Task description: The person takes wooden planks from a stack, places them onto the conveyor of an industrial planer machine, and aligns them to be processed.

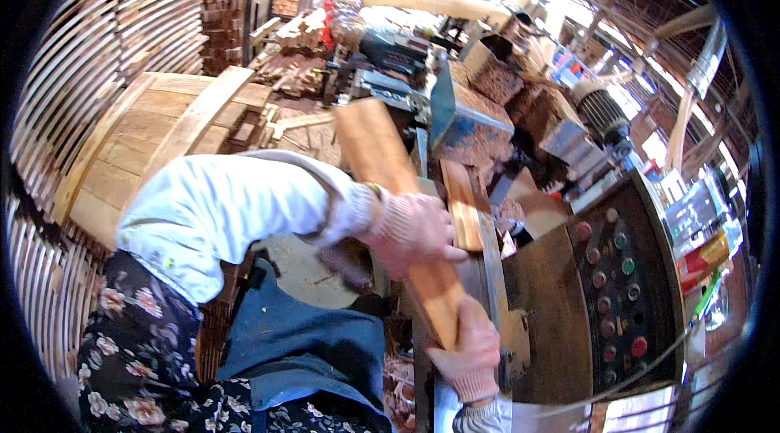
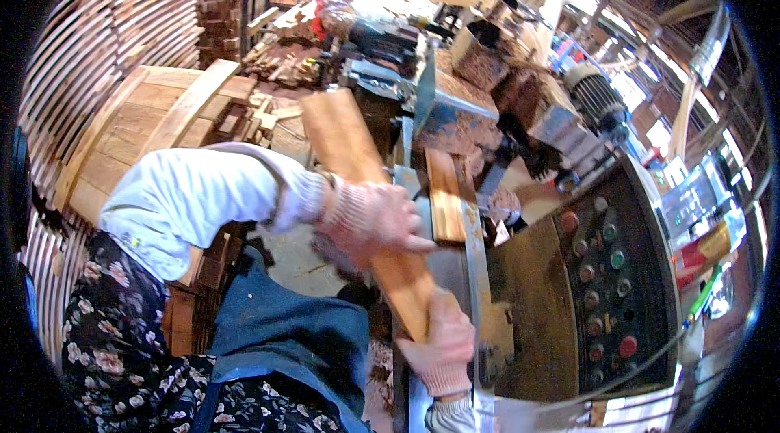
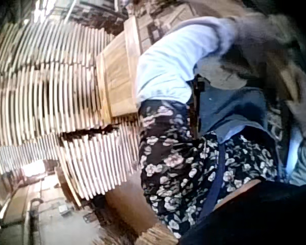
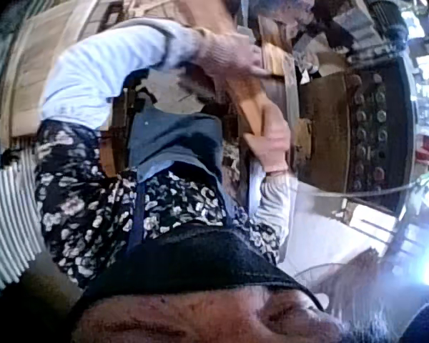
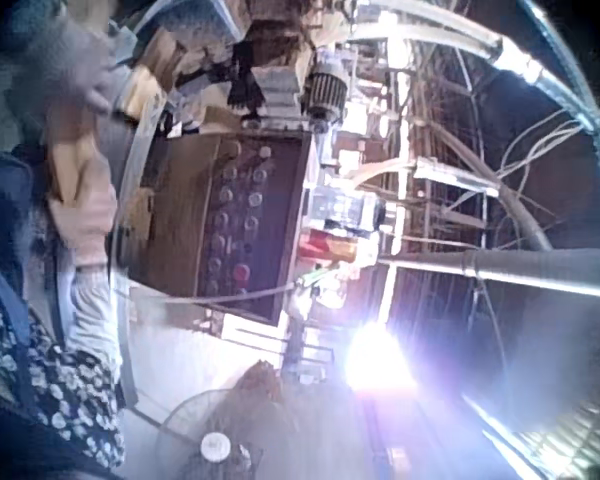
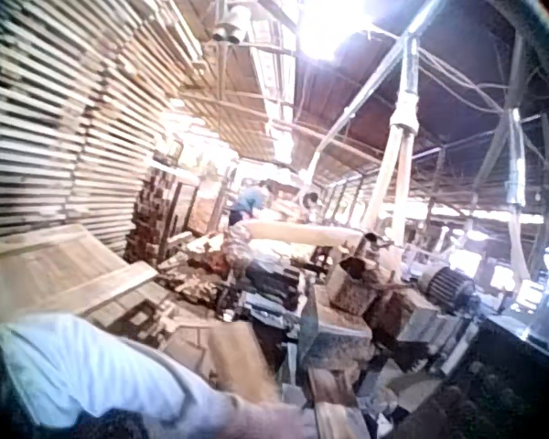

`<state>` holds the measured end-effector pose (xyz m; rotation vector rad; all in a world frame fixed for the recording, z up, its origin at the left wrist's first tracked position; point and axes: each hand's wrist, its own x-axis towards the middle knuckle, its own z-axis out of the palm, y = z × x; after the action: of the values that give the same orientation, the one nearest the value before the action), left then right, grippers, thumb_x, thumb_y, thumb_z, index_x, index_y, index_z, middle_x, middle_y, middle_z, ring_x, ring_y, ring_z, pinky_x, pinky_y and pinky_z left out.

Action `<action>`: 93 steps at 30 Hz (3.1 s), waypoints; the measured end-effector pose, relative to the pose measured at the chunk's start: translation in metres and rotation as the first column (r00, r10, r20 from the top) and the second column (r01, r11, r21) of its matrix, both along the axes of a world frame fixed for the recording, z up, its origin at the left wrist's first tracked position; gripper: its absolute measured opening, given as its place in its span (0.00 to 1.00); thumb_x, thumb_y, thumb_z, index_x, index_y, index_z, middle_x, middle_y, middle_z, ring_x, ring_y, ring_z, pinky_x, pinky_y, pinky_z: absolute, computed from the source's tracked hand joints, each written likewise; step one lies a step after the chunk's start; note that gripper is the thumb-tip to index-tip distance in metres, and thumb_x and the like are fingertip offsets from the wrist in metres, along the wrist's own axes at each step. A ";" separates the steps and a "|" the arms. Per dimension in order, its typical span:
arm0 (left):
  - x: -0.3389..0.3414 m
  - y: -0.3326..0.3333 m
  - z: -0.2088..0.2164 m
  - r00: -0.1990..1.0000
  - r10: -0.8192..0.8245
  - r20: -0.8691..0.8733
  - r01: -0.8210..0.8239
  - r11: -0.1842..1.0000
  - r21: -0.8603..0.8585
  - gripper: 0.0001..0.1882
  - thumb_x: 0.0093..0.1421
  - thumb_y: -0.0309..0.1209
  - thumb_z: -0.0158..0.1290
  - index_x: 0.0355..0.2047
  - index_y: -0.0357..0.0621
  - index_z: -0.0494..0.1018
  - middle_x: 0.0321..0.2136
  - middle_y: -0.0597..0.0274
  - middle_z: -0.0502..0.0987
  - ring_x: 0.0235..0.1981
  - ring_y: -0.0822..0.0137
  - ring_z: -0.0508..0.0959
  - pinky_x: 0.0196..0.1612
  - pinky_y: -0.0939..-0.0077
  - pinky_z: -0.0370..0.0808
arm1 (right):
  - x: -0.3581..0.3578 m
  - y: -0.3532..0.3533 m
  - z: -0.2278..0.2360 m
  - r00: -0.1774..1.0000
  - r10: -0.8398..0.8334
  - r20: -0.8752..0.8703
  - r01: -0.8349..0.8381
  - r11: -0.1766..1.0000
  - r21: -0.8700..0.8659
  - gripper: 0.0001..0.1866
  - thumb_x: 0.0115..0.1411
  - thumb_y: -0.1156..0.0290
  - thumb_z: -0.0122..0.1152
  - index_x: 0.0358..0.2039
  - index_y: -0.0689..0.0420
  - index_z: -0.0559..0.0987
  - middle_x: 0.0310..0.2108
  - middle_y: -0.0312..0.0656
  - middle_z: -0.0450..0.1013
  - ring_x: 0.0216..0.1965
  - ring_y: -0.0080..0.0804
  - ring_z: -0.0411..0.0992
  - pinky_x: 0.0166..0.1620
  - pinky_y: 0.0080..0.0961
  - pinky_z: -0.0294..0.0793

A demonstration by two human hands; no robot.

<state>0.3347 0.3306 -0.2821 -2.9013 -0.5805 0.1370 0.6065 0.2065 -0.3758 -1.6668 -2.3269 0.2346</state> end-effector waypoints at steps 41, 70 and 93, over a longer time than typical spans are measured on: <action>-0.670 -0.291 -0.101 -0.571 0.740 0.356 -0.821 -0.530 -0.214 0.51 0.53 0.39 0.72 0.72 0.33 0.59 0.57 0.41 0.81 0.58 0.52 0.81 0.60 0.63 0.79 | 0.091 -0.131 -0.060 0.974 -0.166 0.156 0.101 0.928 0.358 0.39 0.52 0.59 0.78 0.64 0.54 0.78 0.58 0.54 0.76 0.56 0.59 0.75 0.61 0.55 0.74; 0.033 -0.132 -0.083 0.066 0.794 0.604 0.192 0.584 -0.789 0.48 0.62 0.37 0.68 0.74 0.33 0.56 0.71 0.39 0.66 0.73 0.51 0.65 0.77 0.60 0.60 | 0.087 -0.143 -0.038 0.981 -0.184 -0.067 0.193 0.965 0.177 0.43 0.50 0.56 0.79 0.66 0.56 0.75 0.52 0.52 0.78 0.49 0.59 0.76 0.53 0.53 0.76; -0.490 -0.356 -0.207 -0.984 0.002 0.181 -0.146 0.579 -0.802 0.11 0.71 0.44 0.61 0.44 0.53 0.79 0.36 0.71 0.79 0.33 0.73 0.76 0.32 0.79 0.73 | 0.002 0.128 -0.087 0.969 -0.111 -0.219 0.214 0.817 0.536 0.50 0.47 0.55 0.80 0.71 0.48 0.70 0.63 0.53 0.71 0.60 0.60 0.70 0.62 0.54 0.70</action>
<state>-0.1554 -0.0254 -0.4892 0.0781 1.5624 2.3785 0.6086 0.3346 -0.4629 -1.4553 -1.8546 -0.2986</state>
